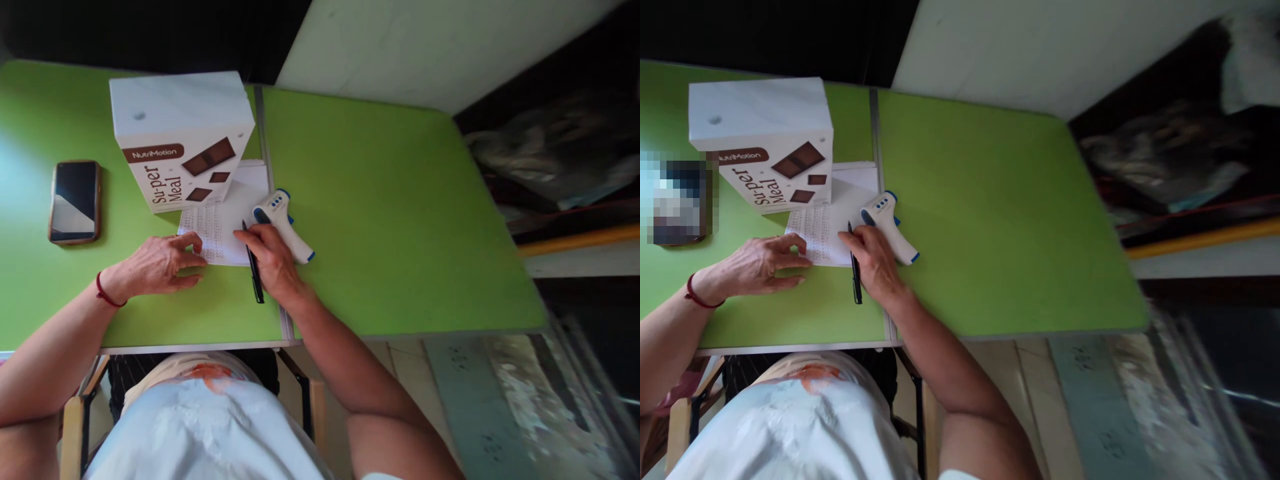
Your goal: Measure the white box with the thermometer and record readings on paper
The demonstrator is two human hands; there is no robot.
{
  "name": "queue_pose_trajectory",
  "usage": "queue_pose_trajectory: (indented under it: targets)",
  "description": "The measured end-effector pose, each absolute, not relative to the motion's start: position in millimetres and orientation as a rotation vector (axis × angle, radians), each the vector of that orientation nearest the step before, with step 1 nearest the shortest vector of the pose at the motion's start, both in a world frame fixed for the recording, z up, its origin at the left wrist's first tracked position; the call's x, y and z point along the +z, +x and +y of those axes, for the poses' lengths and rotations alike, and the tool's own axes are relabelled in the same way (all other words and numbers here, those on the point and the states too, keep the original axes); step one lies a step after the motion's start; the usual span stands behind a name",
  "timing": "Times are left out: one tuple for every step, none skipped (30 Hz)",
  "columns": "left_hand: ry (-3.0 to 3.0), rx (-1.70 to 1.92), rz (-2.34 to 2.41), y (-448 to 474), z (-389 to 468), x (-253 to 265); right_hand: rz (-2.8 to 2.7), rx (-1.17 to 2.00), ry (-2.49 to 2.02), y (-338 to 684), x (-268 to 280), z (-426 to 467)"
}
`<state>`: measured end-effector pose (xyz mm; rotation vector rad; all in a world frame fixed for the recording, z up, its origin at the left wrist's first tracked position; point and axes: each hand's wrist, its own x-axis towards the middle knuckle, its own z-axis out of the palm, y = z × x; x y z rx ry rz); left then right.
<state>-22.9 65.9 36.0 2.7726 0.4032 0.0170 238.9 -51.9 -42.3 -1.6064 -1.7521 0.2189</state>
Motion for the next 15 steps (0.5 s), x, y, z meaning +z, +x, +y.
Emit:
queue_pose_trajectory:
  targets:
    - [2.742, 0.034, 0.409, -23.5, 67.2, 36.5, -1.766, 0.222, -1.609, 241.0, -44.0, -51.0]
    - [2.697, 0.058, 0.409, -24.0, 68.4, 37.3, -1.776, 0.214, -1.597, 242.3, -45.2, -50.3]
    - [2.638, 0.095, 0.406, -24.4, 69.7, 38.2, -1.783, 0.202, -1.576, 242.7, -45.8, -49.8]
    - [2.569, 0.150, 0.407, -24.6, 71.1, 39.1, -1.784, 0.189, -1.556, 242.4, -45.7, -49.7]
    - [2.497, 0.227, 0.420, -24.6, 72.7, 39.6, -1.783, 0.178, -1.545, 241.1, -44.9, -49.8]
    - [2.424, 0.333, 0.457, -24.6, 74.7, 39.5, -1.781, 0.168, -1.544, 238.9, -43.6, -50.3]
    - [2.346, 0.468, 0.522, -24.7, 77.1, 38.6, -1.779, 0.157, -1.551, 235.9, -42.0, -51.0]
    - [2.254, 0.642, 0.609, -25.1, 80.2, 36.7, -1.777, 0.146, -1.565, 232.4, -40.5, -51.8]
    - [2.147, 0.839, 0.708, -25.8, 84.0, 33.9, -1.776, 0.134, -1.581, 228.4, -39.1, -52.6]
    - [2.016, 1.050, 0.805, -27.0, 88.5, 30.3, -1.775, 0.123, -1.595, 224.4, -38.1, -53.3]
    - [1.871, 1.260, 0.882, -28.6, 93.5, 26.2, -1.774, 0.112, -1.606, 220.5, -37.6, -53.7]
    - [1.751, 1.428, 0.950, -30.5, 98.8, 21.9, -1.774, 0.097, -1.612, 217.0, -37.6, -53.9]
    - [1.661, 1.542, 1.004, -32.7, 104.1, 17.7, -1.776, 0.081, -1.614, 214.2, -38.0, -53.8]
    - [1.629, 1.543, 1.043, -34.7, 109.2, 13.8, -1.780, 0.067, -1.618, 212.0, -38.6, -53.7]
    - [1.639, 1.511, 1.070, -36.4, 113.9, 10.0, -1.784, 0.059, -1.623, 210.5, -39.4, -53.5]
